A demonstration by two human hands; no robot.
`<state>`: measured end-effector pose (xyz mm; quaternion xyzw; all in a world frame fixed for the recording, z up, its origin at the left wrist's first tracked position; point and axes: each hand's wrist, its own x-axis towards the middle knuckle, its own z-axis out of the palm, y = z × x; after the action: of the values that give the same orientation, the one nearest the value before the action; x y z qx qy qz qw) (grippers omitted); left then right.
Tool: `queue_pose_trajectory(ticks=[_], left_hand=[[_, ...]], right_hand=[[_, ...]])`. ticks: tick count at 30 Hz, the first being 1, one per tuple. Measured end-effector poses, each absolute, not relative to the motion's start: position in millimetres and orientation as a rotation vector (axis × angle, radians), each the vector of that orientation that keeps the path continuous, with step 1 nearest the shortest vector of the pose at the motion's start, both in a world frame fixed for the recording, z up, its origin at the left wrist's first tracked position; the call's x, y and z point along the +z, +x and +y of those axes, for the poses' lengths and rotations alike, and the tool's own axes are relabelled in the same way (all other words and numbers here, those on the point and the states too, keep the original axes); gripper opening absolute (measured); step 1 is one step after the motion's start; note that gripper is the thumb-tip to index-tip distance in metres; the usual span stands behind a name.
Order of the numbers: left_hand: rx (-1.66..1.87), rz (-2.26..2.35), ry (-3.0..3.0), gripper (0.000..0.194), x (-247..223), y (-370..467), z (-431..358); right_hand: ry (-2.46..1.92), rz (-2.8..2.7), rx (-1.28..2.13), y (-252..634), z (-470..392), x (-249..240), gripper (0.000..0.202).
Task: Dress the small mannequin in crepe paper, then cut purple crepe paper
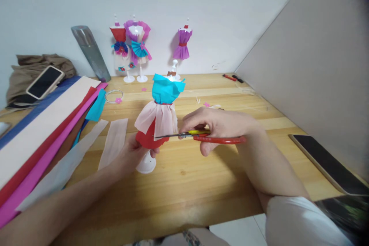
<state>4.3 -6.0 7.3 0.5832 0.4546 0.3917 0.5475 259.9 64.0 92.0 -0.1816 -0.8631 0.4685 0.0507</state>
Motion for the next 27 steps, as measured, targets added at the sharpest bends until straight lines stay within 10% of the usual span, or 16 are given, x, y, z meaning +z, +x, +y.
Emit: queue_pose_trajectory(ticks=[27], left_hand=[[0.874, 1.081, 1.387, 0.026, 8.4, 2.5, -6.8]], right_hand=[[-0.638, -2.665, 1.464, 257.6, 64.5, 94.0, 0.058]])
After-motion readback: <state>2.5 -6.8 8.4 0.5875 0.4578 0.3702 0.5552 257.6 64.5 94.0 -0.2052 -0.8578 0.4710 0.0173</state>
